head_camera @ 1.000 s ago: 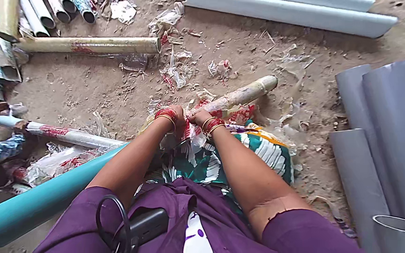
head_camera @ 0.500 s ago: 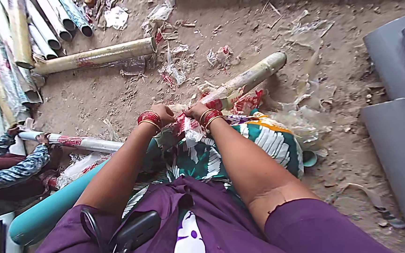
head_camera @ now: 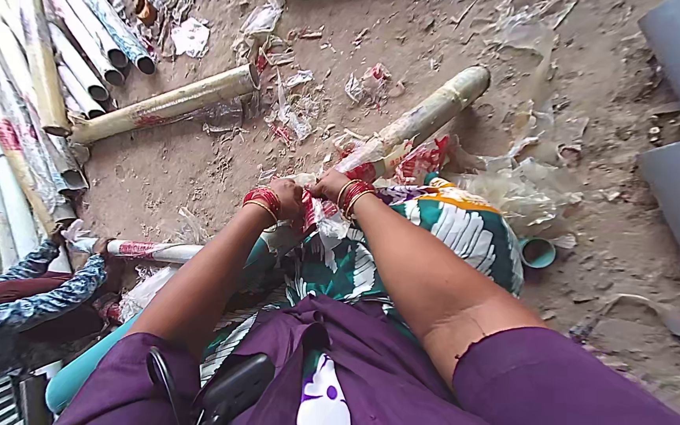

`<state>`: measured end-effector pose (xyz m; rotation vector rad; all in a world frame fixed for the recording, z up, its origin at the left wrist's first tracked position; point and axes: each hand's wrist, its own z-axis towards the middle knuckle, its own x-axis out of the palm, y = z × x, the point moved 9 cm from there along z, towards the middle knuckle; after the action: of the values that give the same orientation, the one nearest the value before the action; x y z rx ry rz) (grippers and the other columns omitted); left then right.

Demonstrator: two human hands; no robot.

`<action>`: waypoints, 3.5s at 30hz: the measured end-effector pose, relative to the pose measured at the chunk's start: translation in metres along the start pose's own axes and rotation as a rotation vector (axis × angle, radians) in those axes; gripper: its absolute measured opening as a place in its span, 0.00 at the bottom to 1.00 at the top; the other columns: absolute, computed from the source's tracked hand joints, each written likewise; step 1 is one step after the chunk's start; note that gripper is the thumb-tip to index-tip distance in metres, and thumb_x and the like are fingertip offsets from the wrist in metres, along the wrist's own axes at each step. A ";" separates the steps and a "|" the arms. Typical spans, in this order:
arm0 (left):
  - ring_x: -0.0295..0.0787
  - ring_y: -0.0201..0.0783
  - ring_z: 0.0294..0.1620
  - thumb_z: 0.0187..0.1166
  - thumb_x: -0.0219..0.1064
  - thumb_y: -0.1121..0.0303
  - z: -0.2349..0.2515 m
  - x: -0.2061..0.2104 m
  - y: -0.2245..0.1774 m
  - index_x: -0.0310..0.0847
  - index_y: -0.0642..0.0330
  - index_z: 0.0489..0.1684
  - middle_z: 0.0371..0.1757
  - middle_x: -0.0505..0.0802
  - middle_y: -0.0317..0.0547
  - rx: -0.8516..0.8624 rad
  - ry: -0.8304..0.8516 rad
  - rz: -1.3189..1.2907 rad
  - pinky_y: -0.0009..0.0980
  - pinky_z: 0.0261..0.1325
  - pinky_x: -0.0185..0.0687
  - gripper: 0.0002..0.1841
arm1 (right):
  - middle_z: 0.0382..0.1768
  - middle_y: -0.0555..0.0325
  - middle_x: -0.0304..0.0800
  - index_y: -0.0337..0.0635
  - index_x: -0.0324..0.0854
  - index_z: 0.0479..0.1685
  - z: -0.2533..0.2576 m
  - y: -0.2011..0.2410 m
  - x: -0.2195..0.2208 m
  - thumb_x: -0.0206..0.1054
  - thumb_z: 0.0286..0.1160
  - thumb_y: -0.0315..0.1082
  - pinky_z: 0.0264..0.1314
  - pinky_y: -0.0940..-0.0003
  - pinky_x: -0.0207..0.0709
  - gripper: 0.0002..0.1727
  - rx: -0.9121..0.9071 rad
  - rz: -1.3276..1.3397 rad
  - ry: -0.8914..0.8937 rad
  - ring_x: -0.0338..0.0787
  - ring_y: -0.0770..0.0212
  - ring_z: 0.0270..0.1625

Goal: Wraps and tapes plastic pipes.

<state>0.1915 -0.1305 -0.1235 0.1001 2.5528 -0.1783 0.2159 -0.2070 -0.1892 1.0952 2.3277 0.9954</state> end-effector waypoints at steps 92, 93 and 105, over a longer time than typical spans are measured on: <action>0.76 0.69 0.77 0.56 0.82 0.32 -0.141 0.081 0.125 0.43 0.55 0.97 0.79 0.78 0.70 -0.532 -0.211 -0.257 0.71 0.72 0.70 0.68 | 0.72 0.41 0.82 0.39 0.86 0.62 -0.045 0.086 0.103 0.74 0.68 0.25 0.67 0.34 0.78 0.20 -0.489 -0.898 0.125 0.86 0.38 0.69; 0.76 0.69 0.77 0.55 0.81 0.31 -0.141 0.082 0.124 0.46 0.54 0.97 0.78 0.78 0.70 -0.532 -0.225 -0.249 0.71 0.72 0.69 0.67 | 0.69 0.39 0.83 0.38 0.87 0.60 -0.040 0.085 0.099 0.76 0.68 0.25 0.72 0.35 0.75 0.19 -0.475 -0.829 0.122 0.84 0.38 0.71; 0.78 0.69 0.75 0.57 0.79 0.30 -0.137 0.080 0.124 0.56 0.54 0.93 0.76 0.81 0.68 -0.503 -0.248 -0.291 0.74 0.71 0.68 0.61 | 0.45 0.36 0.92 0.28 0.89 0.35 -0.080 0.078 0.109 0.70 0.67 0.20 0.50 0.42 0.87 0.03 -0.977 -0.735 -0.235 0.95 0.38 0.47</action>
<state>0.0637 0.0156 -0.0676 -0.4585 2.2760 0.3239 0.1404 -0.1220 -0.0819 -0.0398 1.4797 1.3241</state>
